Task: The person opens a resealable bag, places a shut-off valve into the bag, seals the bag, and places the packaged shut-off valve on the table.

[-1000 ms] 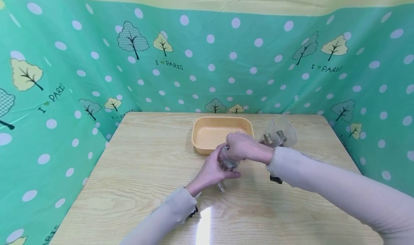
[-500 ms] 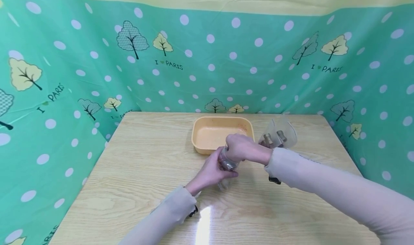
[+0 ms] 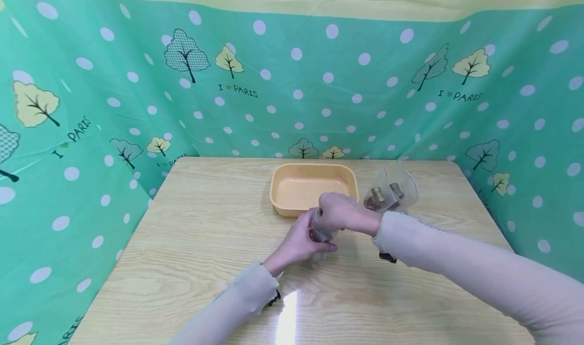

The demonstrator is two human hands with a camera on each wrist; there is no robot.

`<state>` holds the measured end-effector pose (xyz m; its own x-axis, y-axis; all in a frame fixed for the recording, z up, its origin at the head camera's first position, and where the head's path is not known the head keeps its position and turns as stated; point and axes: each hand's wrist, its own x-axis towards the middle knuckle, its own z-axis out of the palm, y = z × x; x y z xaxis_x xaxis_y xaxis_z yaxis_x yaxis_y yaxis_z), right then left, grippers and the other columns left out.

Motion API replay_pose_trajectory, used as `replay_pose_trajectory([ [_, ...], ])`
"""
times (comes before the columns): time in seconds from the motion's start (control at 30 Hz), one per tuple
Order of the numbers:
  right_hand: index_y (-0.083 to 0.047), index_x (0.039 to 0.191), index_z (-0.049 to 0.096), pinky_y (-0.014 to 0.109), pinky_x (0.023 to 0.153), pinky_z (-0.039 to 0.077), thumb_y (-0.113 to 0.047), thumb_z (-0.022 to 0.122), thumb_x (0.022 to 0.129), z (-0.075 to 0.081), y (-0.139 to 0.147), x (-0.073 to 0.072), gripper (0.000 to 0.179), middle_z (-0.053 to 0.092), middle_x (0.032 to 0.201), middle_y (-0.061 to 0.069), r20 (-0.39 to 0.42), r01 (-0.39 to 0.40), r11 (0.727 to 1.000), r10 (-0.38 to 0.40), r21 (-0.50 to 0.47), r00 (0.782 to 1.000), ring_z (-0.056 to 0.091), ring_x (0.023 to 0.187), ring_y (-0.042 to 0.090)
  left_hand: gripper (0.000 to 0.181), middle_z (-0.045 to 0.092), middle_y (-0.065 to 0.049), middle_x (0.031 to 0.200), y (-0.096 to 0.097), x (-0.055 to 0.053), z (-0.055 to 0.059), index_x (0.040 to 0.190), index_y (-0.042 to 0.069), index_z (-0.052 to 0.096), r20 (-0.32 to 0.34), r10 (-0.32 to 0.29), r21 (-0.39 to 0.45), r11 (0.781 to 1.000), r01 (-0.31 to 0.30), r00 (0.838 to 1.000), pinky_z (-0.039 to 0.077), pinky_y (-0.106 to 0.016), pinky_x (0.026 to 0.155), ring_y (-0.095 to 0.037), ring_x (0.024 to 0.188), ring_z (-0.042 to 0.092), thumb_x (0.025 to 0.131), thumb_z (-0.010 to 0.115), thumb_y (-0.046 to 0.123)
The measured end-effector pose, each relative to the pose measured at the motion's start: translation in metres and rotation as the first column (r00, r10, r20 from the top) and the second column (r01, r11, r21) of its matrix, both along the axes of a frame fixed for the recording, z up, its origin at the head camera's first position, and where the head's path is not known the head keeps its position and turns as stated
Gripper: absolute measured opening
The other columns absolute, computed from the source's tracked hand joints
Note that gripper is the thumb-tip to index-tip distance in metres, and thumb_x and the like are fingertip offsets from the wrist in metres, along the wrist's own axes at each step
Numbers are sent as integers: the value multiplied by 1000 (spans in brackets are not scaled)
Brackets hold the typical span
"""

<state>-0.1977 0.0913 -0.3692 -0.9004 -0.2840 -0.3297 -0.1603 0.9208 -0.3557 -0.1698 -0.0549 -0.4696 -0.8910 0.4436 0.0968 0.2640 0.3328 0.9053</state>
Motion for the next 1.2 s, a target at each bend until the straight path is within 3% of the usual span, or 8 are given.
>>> replay_pose_trajectory([
  [0.63, -13, 70, 62, 31, 48, 46, -24, 74, 88, -9, -2, -4, 24, 65, 65, 2, -10, -31, 999, 31, 23, 999, 61, 55, 18, 77, 65, 0, 129, -2, 3, 0, 143, 14, 57, -33, 8, 7, 1000, -8, 999, 48, -42, 104, -19, 118, 61, 78, 97, 22],
  [0.77, -15, 61, 58, 26, 43, 41, -22, 75, 89, -3, 0, -6, 35, 64, 56, 1, 15, -71, 997, 71, 11, 997, 60, 47, 15, 81, 66, 1, 130, -3, 2, -1, 145, 13, 55, -30, 8, -12, 1000, -8, 1000, 48, -42, 105, -19, 118, 61, 76, 97, 21],
  [0.9, -14, 57, 62, 22, 41, 36, -15, 71, 93, 12, 6, -4, 37, 66, 56, 0, 29, -133, 991, 134, -25, 991, 56, 44, 11, 90, 64, 1, 135, -6, 0, 0, 150, 13, 51, 16, 4, -22, 1000, -3, 1000, 44, -43, 111, -20, 124, 60, 74, 99, 21],
  [1.03, -10, 66, 68, 21, 43, 35, -13, 65, 98, 31, 14, 5, 32, 65, 54, -2, 8, -189, 981, 189, -42, 982, 54, 46, 10, 103, 56, -4, 148, -11, -3, 1, 159, 14, 40, 72, -36, -8, 999, 37, 997, 39, -46, 117, -24, 135, 54, 75, 98, 24],
  [1.2, -4, 102, 74, 29, 42, 46, -17, 50, 108, 48, 23, 20, 28, 64, 53, 4, 87, -170, 985, 171, -14, 981, 60, 44, 18, 105, 44, -18, 159, -19, -10, 9, 166, 16, 26, 137, -62, -42, 997, 69, 989, 35, -59, 117, -36, 143, 46, 85, 89, 39],
])
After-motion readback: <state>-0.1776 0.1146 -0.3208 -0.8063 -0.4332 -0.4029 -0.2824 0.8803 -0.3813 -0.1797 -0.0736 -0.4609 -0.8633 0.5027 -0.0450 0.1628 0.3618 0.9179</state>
